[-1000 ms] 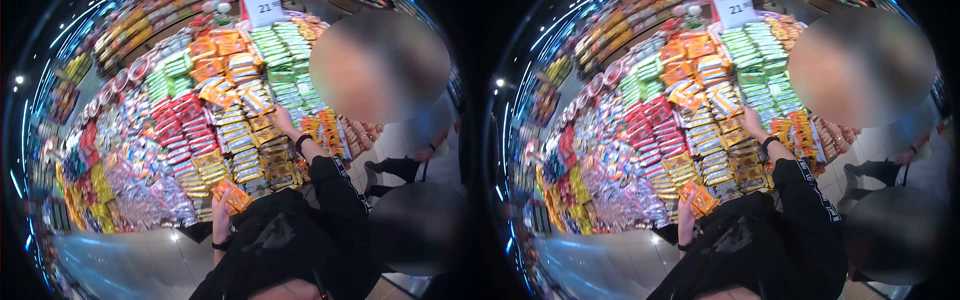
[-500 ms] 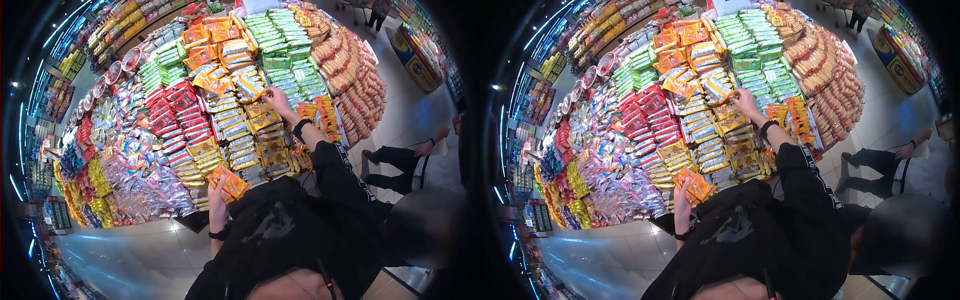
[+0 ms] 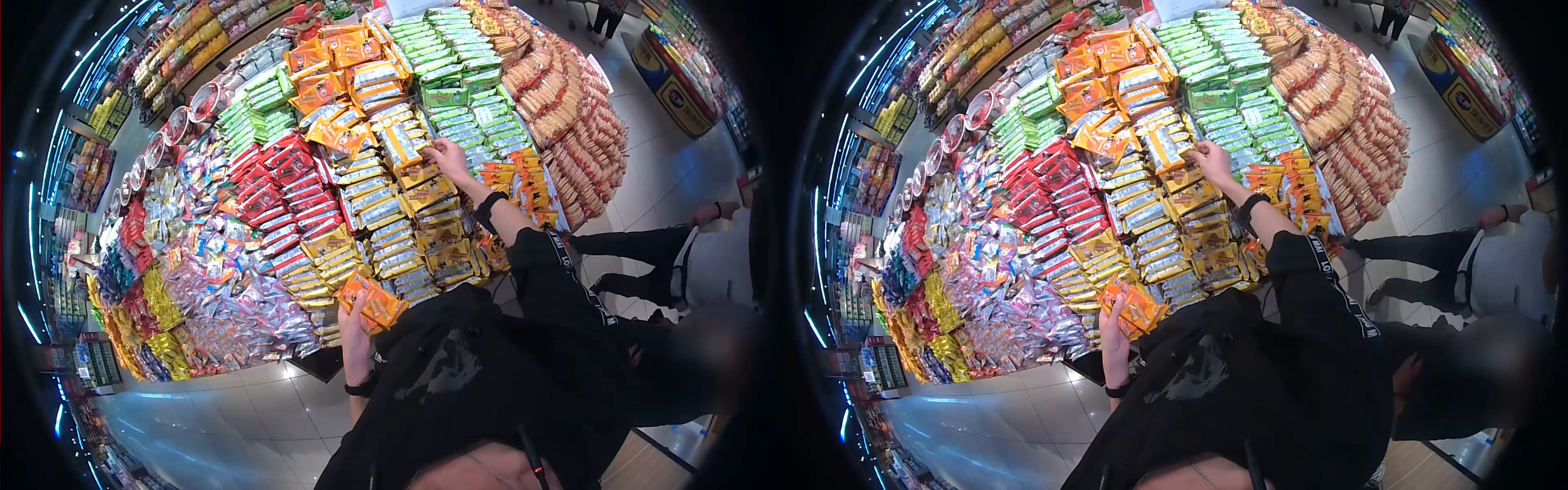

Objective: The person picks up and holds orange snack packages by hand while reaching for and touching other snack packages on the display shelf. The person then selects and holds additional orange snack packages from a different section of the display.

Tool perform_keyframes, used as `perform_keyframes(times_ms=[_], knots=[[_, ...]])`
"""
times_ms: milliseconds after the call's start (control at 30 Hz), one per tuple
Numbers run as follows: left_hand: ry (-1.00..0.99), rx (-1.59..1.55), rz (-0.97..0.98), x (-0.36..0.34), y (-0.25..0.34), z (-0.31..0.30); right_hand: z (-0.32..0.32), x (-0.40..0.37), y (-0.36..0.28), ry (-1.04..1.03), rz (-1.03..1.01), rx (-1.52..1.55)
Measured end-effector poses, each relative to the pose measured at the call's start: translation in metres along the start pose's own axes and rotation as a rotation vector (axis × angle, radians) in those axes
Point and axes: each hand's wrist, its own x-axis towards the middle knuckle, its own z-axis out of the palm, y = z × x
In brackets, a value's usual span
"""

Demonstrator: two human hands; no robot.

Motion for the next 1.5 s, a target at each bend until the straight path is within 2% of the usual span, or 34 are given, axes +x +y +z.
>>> perform_keyframes(times_ms=[100,133,267,433,500,633,700,733,800,933,1067,1167,1200,1367,1433,1467,1500], knots=[[0.008,0.009,-0.018,0.003,-0.002,-0.007,-0.01,0.003,0.013,-0.006,-0.073,-0.061],[-0.001,0.011,-0.034,0.001,0.001,-0.004,-0.01,-0.003,0.007,0.019,-0.03,0.026],[0.004,0.034,-0.043,0.005,0.003,0.002,-0.02,-0.018,-0.027,-0.075,0.162,-0.064],[0.003,0.036,-0.03,0.008,0.003,0.01,-0.019,-0.005,0.002,-0.219,0.196,-0.138],[0.01,0.031,-0.023,0.009,0.003,0.009,-0.021,0.0,0.003,-0.244,0.03,-0.365],[0.012,0.024,-0.036,0.009,0.002,0.005,-0.03,-0.001,-0.007,-0.306,0.05,-0.402],[0.02,0.029,-0.028,0.008,0.002,0.004,-0.031,0.001,-0.008,-0.298,-0.077,-0.546],[0.029,0.026,-0.038,0.008,0.001,0.003,-0.03,0.001,-0.01,-0.299,-0.078,-0.546],[0.041,0.025,-0.047,0.011,-0.002,0.0,-0.026,-0.001,-0.016,-0.355,0.295,-0.342],[0.02,0.04,-0.067,0.015,-0.003,0.0,-0.01,0.0,-0.023,-0.212,0.342,-0.155],[0.01,0.065,-0.04,0.017,-0.002,0.0,-0.001,0.01,-0.034,-0.174,0.379,-0.144],[-0.001,0.054,-0.016,0.017,-0.003,0.0,-0.005,0.019,-0.029,-0.23,0.307,-0.27],[0.011,0.059,-0.025,0.014,0.0,0.004,-0.008,0.022,-0.029,-0.267,0.25,-0.439],[0.01,0.024,-0.036,0.014,-0.001,0.006,-0.008,0.025,-0.014,-0.319,0.324,-0.437],[0.01,0.022,-0.042,0.012,-0.002,0.006,-0.004,0.017,-0.01,-0.107,0.044,-0.705],[0.017,0.035,-0.046,0.012,-0.002,0.006,-0.006,0.006,-0.021,-0.039,-0.072,-0.696],[0.024,0.051,-0.051,0.013,-0.001,0.005,-0.007,-0.005,-0.032,-0.035,-0.069,-0.693]])
